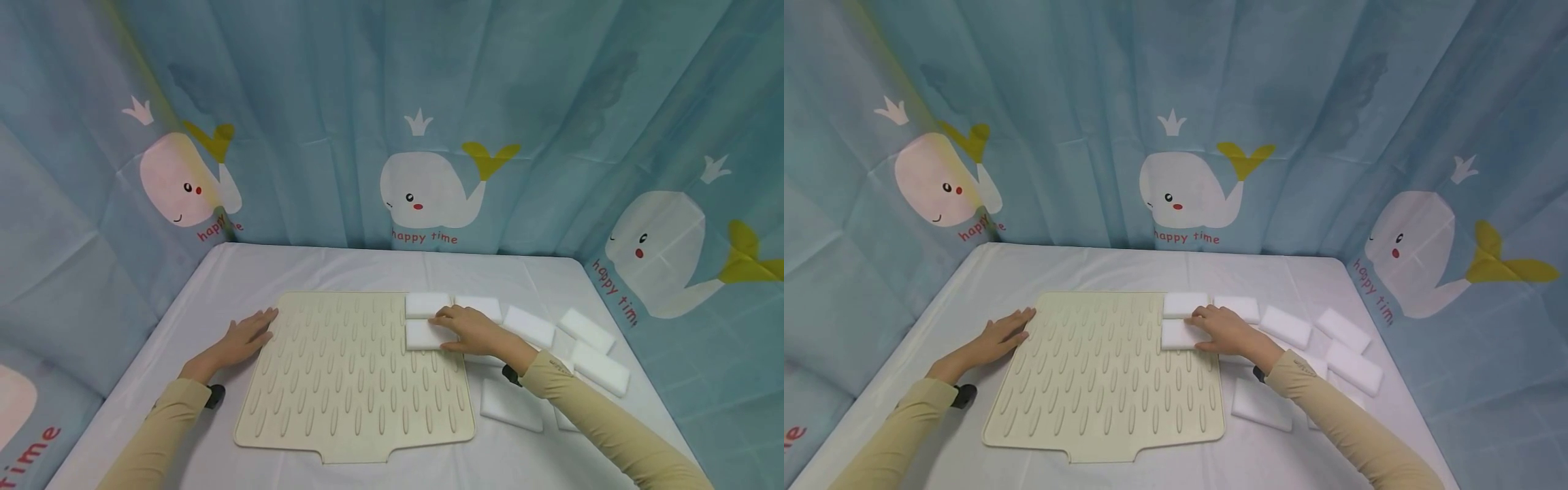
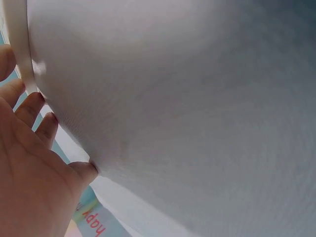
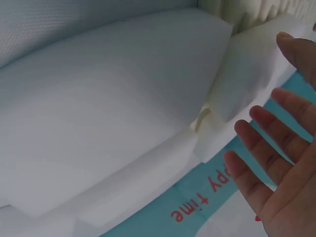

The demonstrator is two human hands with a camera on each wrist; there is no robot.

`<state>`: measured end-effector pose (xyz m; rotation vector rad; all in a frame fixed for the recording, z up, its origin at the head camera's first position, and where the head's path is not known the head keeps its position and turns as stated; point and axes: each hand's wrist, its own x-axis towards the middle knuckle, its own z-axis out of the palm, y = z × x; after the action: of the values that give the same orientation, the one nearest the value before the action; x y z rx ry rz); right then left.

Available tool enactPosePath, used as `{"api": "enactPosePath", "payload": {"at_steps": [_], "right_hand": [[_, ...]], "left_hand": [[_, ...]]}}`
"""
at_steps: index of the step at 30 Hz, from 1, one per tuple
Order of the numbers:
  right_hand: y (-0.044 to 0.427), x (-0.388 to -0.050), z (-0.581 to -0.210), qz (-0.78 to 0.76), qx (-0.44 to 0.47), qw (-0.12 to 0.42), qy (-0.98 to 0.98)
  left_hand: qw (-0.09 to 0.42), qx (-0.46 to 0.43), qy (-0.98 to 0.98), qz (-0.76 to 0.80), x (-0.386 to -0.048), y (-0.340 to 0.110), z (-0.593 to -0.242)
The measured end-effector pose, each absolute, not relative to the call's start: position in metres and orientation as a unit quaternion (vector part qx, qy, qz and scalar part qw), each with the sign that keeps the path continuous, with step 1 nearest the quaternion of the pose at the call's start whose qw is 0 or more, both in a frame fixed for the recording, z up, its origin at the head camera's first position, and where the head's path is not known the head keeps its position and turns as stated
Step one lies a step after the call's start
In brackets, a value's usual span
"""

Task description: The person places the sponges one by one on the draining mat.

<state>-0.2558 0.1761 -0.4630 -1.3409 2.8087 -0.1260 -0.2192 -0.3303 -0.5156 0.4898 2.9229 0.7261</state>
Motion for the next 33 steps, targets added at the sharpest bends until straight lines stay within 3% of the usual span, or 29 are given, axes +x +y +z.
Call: {"api": "enactPosePath", "payload": {"at_steps": [11,33], "right_hand": [[0.189,-0.255,-0.456,-0.033,-0.423,-0.006,0.906],[0.257,-0.250,-0.453,-0.073,-0.372,-0.072,0.922]], "left_hand": [[0.047,0.152,0.956,0.245,-0.221,-0.331,-0.520],[0.034,0.167,0.954,0.245,-0.222,-0.333,-0.520]]}}
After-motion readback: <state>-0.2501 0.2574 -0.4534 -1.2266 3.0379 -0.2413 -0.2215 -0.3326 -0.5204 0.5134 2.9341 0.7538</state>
